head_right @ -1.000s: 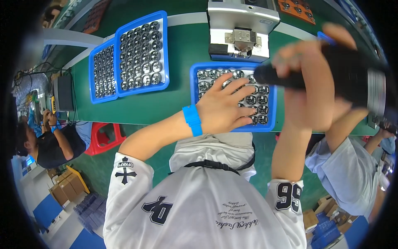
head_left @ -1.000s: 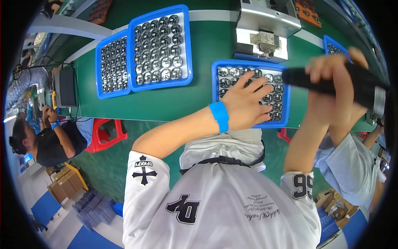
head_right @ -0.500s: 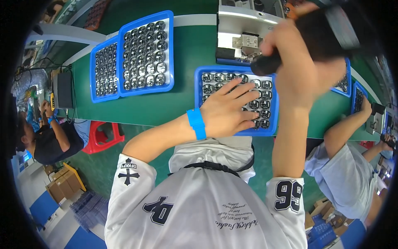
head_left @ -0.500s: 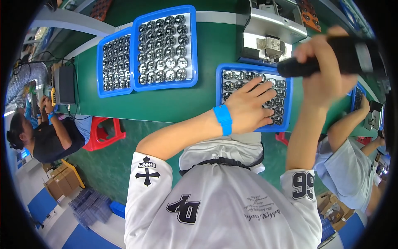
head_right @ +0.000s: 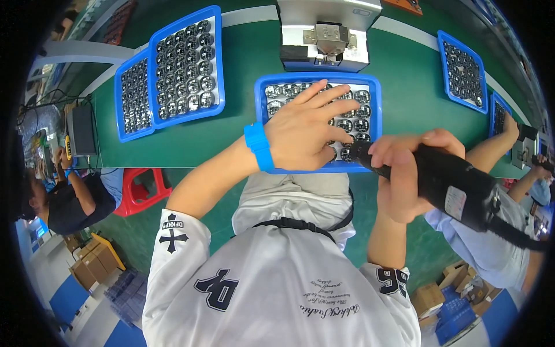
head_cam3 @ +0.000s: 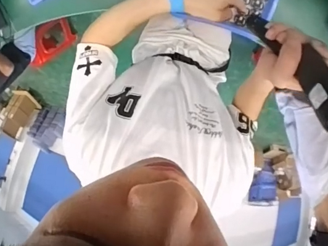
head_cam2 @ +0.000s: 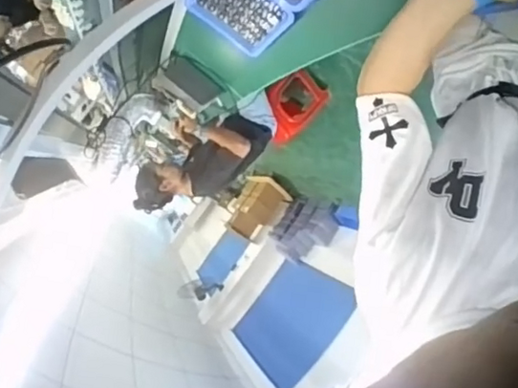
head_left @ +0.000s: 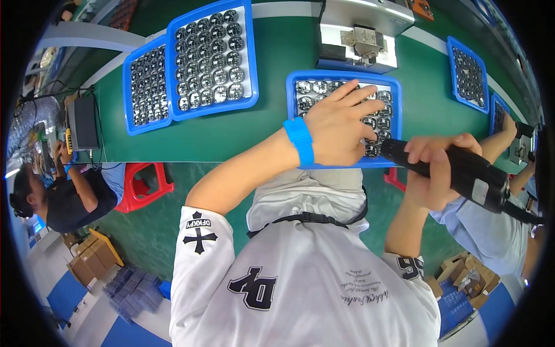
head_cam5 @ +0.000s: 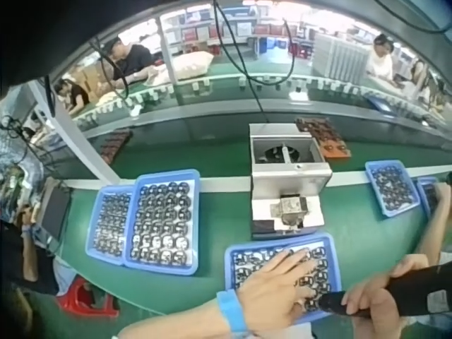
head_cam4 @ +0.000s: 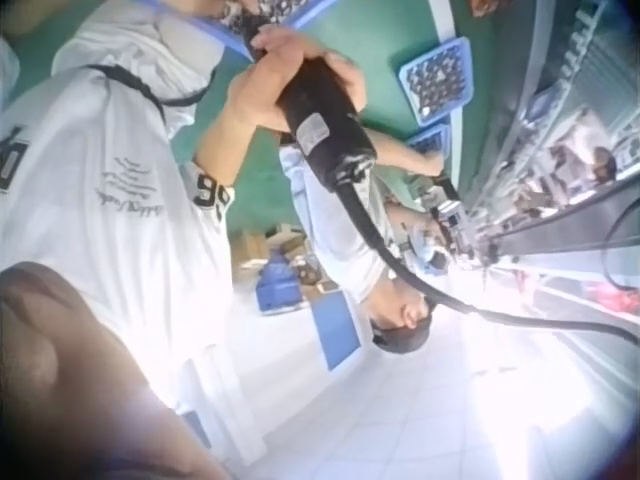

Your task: The person fastens screws into small electronic components in a tray using an electric screwdriver.

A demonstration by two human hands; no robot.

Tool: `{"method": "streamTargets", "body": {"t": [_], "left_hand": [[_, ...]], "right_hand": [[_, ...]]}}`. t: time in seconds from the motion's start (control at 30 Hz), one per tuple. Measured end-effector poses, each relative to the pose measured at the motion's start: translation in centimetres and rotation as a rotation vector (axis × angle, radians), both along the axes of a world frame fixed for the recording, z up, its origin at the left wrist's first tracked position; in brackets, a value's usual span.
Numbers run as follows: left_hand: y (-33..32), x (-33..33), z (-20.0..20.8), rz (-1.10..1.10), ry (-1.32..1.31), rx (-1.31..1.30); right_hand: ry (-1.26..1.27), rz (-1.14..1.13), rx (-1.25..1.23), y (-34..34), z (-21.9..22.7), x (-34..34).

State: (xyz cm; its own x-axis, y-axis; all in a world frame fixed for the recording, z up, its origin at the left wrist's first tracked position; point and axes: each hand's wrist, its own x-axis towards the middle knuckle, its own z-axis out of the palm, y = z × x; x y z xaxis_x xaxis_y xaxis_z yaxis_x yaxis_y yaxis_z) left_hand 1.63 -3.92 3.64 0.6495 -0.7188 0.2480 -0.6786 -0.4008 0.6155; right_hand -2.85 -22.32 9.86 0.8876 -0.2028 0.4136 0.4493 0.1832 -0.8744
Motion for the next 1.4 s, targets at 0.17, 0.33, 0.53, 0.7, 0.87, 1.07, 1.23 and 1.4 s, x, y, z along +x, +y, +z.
{"method": "streamTargets", "body": {"t": [0.17,0.33,0.53,0.7,0.87,1.07,1.23,1.4], "left_hand": [[-0.2,-0.1,-0.2,0.005,0.005,-0.013],[-0.2,-0.1,-0.2,0.011,0.001,-0.012],[-0.1,-0.1,-0.4,0.012,0.003,-0.012],[-0.1,-0.2,-0.4,0.004,-0.030,0.007],[-0.4,-0.3,-0.4,-0.003,-0.061,0.018],[-0.4,-0.2,-0.2,-0.013,-0.103,0.043],[-0.1,-0.1,-0.5,-0.032,-0.110,0.058],[-0.6,0.2,-0.2,-0.066,-0.101,0.076]], "right_hand": [[0.000,-0.029,-0.039,-0.2,-1.4,0.5],[-0.008,-0.010,-0.036,-0.3,-1.6,0.7],[-0.004,-0.008,-0.025,0.2,-1.9,0.7],[-0.076,0.020,-0.121,0.8,-2.5,0.3],[-0.056,0.008,-0.119,0.3,-2.9,0.3],[-0.084,0.010,-0.083,0.5,-3.2,0.1],[-0.019,-0.014,-0.121,1.2,-2.5,-0.1],[-0.061,0.110,0.010,0.2,3.7,2.6]]}}
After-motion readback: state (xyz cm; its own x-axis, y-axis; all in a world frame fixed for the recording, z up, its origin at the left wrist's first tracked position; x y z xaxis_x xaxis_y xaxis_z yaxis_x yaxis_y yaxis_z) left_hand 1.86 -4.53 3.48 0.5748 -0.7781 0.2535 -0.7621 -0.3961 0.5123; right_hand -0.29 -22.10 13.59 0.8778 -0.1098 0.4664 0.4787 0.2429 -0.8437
